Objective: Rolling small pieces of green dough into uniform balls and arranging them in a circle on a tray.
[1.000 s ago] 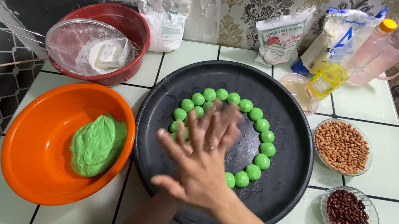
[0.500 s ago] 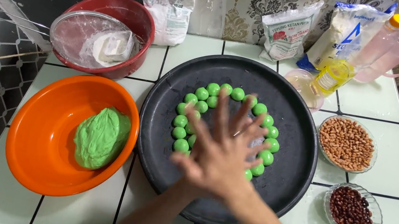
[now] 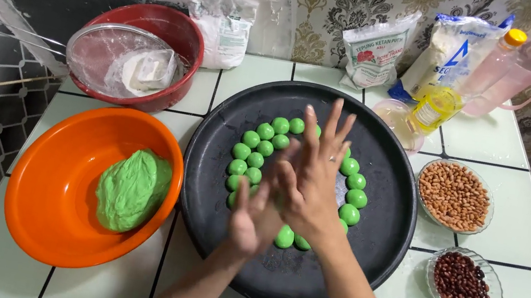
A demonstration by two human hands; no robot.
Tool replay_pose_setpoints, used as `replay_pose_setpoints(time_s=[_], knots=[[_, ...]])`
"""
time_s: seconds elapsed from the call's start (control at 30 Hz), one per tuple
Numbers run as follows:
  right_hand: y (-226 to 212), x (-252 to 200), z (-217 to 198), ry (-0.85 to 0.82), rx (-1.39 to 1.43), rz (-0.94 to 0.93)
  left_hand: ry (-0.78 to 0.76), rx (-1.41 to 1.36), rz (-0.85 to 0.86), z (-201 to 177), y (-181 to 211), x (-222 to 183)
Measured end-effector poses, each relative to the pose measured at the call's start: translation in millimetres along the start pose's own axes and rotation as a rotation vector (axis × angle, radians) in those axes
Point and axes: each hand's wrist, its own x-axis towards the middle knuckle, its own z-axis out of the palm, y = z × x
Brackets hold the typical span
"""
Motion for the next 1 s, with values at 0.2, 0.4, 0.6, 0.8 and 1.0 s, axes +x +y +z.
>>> replay_pose_setpoints(time_s=[0.2, 0.4, 0.6, 0.8, 1.0], knots=[[-31.2, -32.8, 20.8, -0.040, 0.655, -0.182, -0.038, 0.847, 0.524, 39.5, 20.1, 27.4], [-15.3, -14.1, 5.9, 0.177, 0.800, 0.036, -0.116, 1.275, 0.373, 71.7, 1.1, -3.3], [-13.5, -45.1, 34.5, 0.016, 1.366, 0.338, -0.080, 1.428, 0.614, 54.6, 27.5, 14.9], [17.1, -26.8, 34.6, 0.235, 1.545, 0.292, -0.359, 1.807, 0.287, 82.2, 9.5, -16.3], [-9.4, -44.9, 17.1, -0.235, 1.867, 0.505, -0.198, 2.007, 0.626, 66.0, 31.4, 5.5]])
